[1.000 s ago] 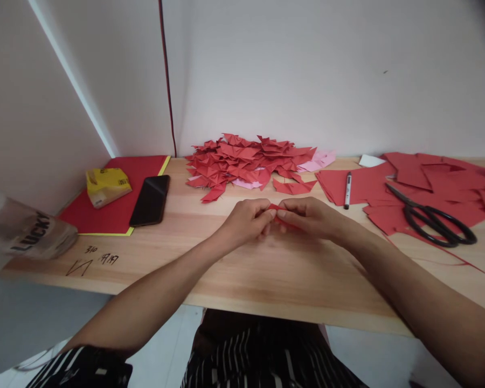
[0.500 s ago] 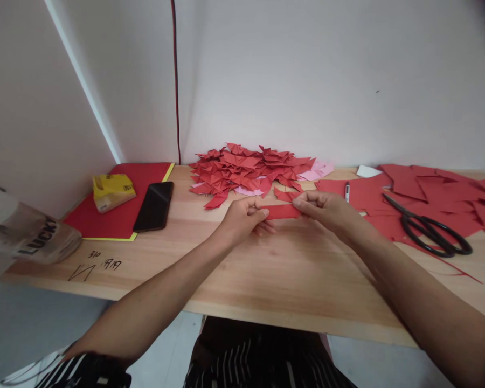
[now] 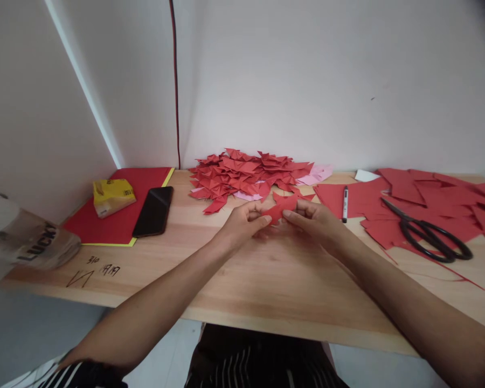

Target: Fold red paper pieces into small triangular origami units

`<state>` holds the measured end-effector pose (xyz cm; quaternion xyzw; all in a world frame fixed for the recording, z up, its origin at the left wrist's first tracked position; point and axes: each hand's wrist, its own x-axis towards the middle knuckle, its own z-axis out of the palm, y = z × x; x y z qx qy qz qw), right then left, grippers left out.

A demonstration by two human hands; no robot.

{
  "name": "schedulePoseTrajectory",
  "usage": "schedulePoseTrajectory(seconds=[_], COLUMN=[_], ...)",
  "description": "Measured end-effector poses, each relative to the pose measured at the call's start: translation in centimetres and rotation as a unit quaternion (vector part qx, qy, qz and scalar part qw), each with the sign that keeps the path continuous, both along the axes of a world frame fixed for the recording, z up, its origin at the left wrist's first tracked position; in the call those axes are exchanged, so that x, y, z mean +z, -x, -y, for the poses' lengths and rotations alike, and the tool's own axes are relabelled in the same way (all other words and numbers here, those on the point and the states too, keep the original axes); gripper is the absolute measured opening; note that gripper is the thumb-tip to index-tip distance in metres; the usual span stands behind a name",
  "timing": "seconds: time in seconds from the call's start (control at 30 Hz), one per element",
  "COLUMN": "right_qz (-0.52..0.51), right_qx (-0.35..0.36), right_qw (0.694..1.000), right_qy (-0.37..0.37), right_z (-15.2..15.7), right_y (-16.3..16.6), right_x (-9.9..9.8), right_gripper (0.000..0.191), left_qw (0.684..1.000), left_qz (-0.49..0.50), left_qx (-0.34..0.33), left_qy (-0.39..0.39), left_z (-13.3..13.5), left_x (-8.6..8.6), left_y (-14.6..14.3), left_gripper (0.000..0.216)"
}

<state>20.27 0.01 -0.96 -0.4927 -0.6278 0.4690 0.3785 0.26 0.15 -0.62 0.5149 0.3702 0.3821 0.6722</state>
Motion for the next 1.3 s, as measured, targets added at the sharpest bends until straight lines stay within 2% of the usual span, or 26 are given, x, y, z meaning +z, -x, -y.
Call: schedulePoseTrajectory(seconds=[0.27, 0.57, 0.8, 1.17, 1.3], right_qz=[0.056, 0.139, 0.176, 0.146, 0.123], right_qx=[-0.009, -0.057, -0.053, -0.051, -0.034], right_qw=[0.998, 0.978, 0.958, 0.977, 0.984], right_qy=[-0.039, -0.145, -0.222, -0.146, -0.128], right_z=[0.4, 1.3, 1.5, 1.2, 1.2], right_y=[0.5, 0.8, 1.0, 1.0, 0.9], right_x=[0.6, 0.9, 1.2, 0.7, 0.7], right_gripper=[0.024, 0.018, 0.011, 0.026, 0.024], left_qw=[0.998, 0.999, 0.997, 0.998, 0.998], left_qz=[0.013, 0.024, 0.044, 0.028, 0.024], left_qx=[0.048, 0.031, 0.027, 0.009, 0.014], left_qy=[-0.044, 0.018, 0.058, 0.053, 0.057], left_z=[-0.1, 0.1, 0.0, 0.1, 0.1], left_x=[0.2, 0.7, 0.6, 0.7, 0.5], left_y=[0.0, 0.0, 0.0, -0.1, -0.2], left_gripper=[0.029, 0.024, 0.019, 0.015, 0.012])
